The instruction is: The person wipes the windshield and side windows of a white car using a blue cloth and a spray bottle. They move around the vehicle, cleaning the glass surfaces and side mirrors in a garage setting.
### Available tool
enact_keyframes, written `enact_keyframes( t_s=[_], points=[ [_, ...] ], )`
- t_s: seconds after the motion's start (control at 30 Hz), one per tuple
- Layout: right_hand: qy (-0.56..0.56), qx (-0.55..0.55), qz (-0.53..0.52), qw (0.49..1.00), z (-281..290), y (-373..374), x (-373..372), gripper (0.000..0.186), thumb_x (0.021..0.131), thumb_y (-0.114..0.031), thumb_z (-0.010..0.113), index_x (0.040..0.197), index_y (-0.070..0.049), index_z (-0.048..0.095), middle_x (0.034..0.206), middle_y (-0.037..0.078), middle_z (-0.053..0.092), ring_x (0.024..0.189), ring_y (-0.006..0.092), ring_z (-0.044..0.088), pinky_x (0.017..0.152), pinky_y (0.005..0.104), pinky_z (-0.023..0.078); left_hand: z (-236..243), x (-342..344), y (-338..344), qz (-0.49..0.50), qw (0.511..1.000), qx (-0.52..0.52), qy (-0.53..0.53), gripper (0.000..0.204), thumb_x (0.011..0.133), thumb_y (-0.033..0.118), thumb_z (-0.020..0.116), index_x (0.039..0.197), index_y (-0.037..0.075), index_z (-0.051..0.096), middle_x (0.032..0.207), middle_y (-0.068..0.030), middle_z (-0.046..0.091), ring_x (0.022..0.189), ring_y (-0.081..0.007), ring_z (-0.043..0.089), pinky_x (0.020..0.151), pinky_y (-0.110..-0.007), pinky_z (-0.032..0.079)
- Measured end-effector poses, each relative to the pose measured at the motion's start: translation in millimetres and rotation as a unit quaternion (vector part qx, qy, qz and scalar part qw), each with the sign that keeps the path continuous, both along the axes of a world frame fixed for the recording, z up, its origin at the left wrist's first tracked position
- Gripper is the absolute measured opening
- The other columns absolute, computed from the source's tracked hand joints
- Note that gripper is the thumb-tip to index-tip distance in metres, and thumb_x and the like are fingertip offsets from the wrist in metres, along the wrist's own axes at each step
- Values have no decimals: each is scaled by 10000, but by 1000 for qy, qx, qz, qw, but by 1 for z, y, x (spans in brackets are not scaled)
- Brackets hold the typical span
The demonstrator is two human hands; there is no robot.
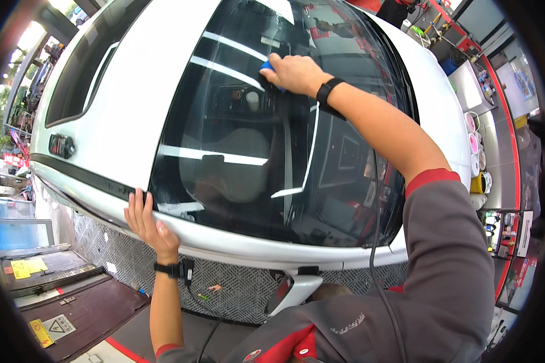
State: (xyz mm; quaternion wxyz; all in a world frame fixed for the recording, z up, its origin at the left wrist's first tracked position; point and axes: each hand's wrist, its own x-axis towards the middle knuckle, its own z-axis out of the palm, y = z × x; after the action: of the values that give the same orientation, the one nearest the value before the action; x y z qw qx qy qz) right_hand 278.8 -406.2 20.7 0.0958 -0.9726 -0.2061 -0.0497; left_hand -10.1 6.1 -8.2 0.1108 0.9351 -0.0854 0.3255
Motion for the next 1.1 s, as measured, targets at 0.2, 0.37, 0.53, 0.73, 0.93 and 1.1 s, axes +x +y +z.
enact_keyframes(
  t_s=[0.2, 0.37, 0.53, 0.73, 0.93, 1.1],
  points=[
    [-23, -3, -114, 993, -2, -42, 171, 627, 1079, -574, 439, 1274, -25, 670, 1186, 265, 742, 1145, 447, 701, 978, 543, 554, 5, -5, 3, 19, 999, 21, 37, 618, 1028, 380, 307, 1383, -20, 617, 1528, -254, 569, 1489, -446, 455, 1277, -618, 189],
    [-68, -79, -54, 993, -25, -84, 295, 503, 1085, -433, 449, 1288, -26, 665, 1166, 300, 720, 1166, 465, 683, 973, 542, 549, 9, -10, 5, 47, 996, 25, 71, 625, 1025, 403, 318, 1378, -20, 611, 1512, -291, 562, 1469, -488, 449, 1270, -640, 182],
    [-134, -223, 33, 965, -36, -108, 340, 315, 1102, -271, 451, 1254, -57, 625, 1157, 311, 670, 1111, 513, 668, 910, 559, 571, 11, -15, 3, 48, 996, 4, 72, 571, 1029, 402, 344, 1354, 22, 621, 1492, -279, 569, 1459, -453, 462, 1259, -619, 196],
    [-30, 15, -155, 987, -21, -76, 274, 573, 1086, -520, 456, 1211, 10, 633, 1141, 340, 714, 1092, 524, 678, 954, 594, 537, 10, -14, -2, 41, 998, -40, 39, 548, 944, 383, 419, 1244, 23, 704, 1441, -236, 632, 1392, -434, 519, 1240, -592, 243],
    [-4, 23, -49, 999, -8, -40, 96, 486, 1078, -498, 510, 1130, -17, 559, 938, 306, 735, 890, 524, 713, 789, 616, 566, 9, -6, -3, -1, 999, -32, -11, 522, 934, 309, 435, 1263, 9, 709, 1470, -213, 621, 1413, -402, 516, 1234, -567, 261],
    [-11, 45, 21, 999, -31, -16, -82, 459, 1042, -485, 585, 1049, -26, 575, 782, 222, 734, 740, 443, 730, 672, 557, 576, 8, -2, -8, -8, 998, -42, -35, 507, 896, 262, 472, 1272, 8, 696, 1477, -200, 614, 1421, -399, 512, 1245, -564, 261]
  ],
)
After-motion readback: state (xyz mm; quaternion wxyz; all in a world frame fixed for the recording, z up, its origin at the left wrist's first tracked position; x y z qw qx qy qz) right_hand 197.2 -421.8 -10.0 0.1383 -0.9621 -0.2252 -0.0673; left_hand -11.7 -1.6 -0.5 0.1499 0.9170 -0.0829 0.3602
